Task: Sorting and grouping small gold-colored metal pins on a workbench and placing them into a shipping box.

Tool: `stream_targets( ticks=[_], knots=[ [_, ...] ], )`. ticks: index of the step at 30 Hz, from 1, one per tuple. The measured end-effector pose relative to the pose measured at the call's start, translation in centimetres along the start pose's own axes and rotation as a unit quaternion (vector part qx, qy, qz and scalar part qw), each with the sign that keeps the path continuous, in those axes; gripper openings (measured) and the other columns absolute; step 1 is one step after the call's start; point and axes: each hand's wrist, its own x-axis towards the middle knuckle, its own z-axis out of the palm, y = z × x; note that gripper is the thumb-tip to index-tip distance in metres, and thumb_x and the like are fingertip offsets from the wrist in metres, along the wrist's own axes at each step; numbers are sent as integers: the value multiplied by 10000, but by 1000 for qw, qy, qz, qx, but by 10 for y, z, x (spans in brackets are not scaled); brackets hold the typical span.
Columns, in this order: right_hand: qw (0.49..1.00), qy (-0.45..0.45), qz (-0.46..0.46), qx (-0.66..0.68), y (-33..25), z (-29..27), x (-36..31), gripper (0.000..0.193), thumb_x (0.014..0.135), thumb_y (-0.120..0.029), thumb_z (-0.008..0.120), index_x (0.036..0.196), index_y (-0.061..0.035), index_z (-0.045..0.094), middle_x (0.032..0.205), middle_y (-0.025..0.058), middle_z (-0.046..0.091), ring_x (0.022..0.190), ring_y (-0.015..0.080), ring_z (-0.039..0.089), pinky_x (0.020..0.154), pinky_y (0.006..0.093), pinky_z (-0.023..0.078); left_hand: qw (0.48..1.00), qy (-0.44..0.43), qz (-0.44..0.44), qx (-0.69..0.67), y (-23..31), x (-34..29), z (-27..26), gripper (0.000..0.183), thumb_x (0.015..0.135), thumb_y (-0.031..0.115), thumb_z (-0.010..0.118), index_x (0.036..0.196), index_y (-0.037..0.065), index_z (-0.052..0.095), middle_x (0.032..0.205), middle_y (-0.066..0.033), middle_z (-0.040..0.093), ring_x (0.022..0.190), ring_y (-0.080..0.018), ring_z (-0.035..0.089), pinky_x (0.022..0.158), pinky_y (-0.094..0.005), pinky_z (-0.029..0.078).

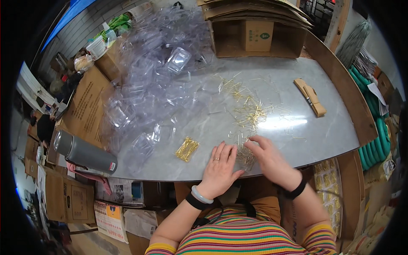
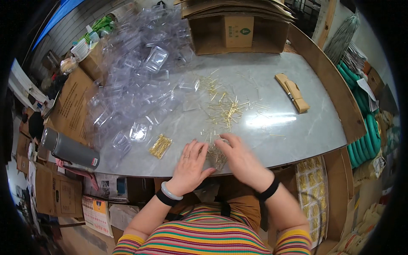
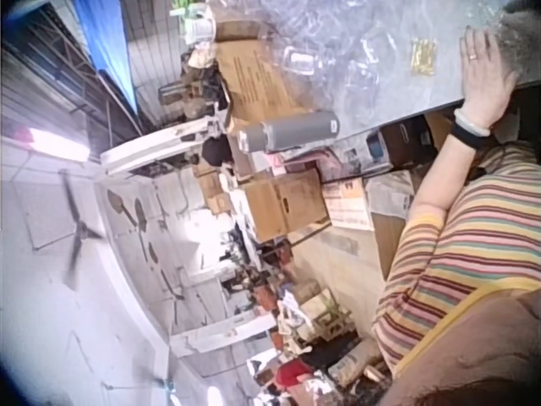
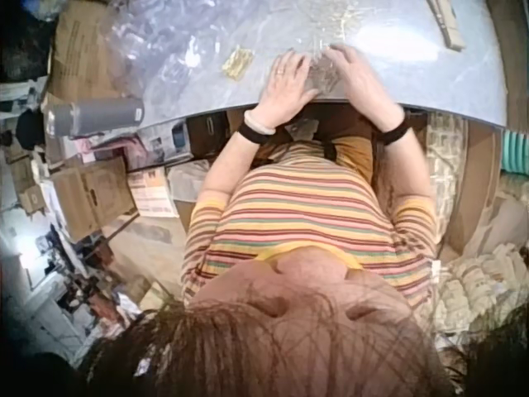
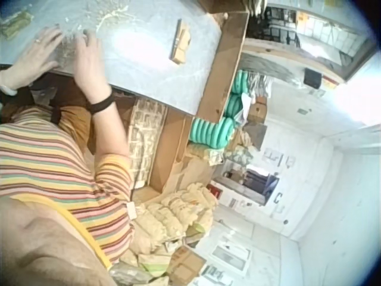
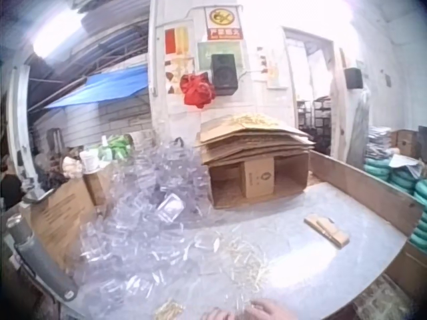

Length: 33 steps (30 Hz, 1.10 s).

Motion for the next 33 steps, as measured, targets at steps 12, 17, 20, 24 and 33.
stream_targets(
  ticks=[12, 17, 20, 24, 33],
  knots=[
    [992, -119, -32, 27, 49, 5, 85, 244, 906, -103, 618, 1142, -93, 678, 1063, 151, 592, 1015, 353, 587, 902, 416, 497, 998, 60, 2, 23, 2, 13, 10, 698, 913, 355, 649, 1413, -85, 439, 1470, -248, 433, 1385, -400, 391, 1176, -486, 295],
    [994, -19, -68, -89, 81, 5, 97, 312, 884, -94, 646, 1196, -89, 657, 1122, 127, 599, 1091, 341, 574, 934, 404, 484, 998, 55, 1, 40, 3, 14, 8, 652, 929, 333, 631, 1401, -83, 460, 1454, -244, 456, 1382, -381, 401, 1173, -482, 302],
    [985, -77, -112, -106, 70, -5, 86, 321, 876, -82, 655, 1196, -85, 645, 1141, 116, 599, 1116, 333, 568, 960, 414, 474, 998, 46, -6, 44, 3, 12, 8, 650, 933, 340, 629, 1404, -76, 460, 1462, -230, 452, 1374, -379, 407, 1169, -482, 307],
    [979, -49, 24, -197, 69, -14, 79, 250, 895, -80, 629, 1144, -62, 643, 1119, 118, 609, 1102, 329, 578, 936, 425, 489, 997, 56, -6, 49, 4, 12, 7, 662, 935, 352, 633, 1416, -64, 449, 1460, -221, 451, 1363, -387, 413, 1163, -489, 311],
    [970, 43, 113, -209, 137, -75, 20, 304, 834, 29, 532, 1130, 2, 595, 1088, 205, 612, 994, 438, 593, 857, 479, 519, 995, 86, -47, -7, 6, 6, 9, 789, 903, 432, 678, 1445, -64, 390, 1453, -241, 372, 1392, -417, 294, 1149, -493, 286]
  ],
)
